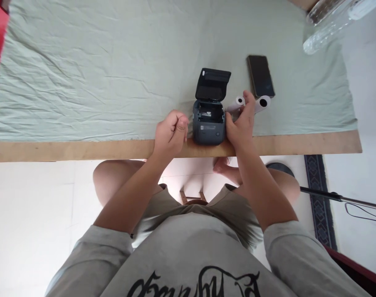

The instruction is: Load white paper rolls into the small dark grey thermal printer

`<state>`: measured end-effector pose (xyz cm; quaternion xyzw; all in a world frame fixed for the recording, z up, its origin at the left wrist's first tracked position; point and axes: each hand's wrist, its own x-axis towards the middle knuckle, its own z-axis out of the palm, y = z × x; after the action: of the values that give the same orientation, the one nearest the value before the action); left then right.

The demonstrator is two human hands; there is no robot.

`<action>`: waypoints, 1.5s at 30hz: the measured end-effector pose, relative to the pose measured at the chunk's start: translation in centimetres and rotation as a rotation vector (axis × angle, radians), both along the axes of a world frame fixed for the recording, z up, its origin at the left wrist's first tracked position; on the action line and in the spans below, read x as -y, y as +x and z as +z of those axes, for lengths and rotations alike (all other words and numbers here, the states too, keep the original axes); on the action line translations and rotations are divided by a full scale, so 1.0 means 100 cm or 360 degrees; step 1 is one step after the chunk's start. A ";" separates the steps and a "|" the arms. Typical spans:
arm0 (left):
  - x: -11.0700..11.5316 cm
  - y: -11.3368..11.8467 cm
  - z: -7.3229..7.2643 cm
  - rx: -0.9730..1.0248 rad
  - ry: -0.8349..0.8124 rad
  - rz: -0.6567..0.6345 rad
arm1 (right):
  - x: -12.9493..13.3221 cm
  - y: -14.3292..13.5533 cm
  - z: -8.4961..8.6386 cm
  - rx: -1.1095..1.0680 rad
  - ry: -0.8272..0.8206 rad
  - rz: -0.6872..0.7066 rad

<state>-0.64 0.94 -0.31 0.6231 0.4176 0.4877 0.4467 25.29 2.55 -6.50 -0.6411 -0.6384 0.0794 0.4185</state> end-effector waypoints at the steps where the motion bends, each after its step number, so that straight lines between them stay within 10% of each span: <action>1: 0.000 -0.001 0.000 -0.0053 0.0016 -0.0028 | 0.000 -0.001 0.001 0.0006 0.0007 -0.0009; 45: -0.010 0.004 -0.014 -0.0644 0.0299 -0.0228 | 0.004 -0.005 0.012 0.0036 0.0037 0.0020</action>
<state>-0.22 1.91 -1.73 0.7750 0.4061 0.3567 0.3274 24.80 2.20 -5.32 -0.6330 -0.6479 0.0674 0.4183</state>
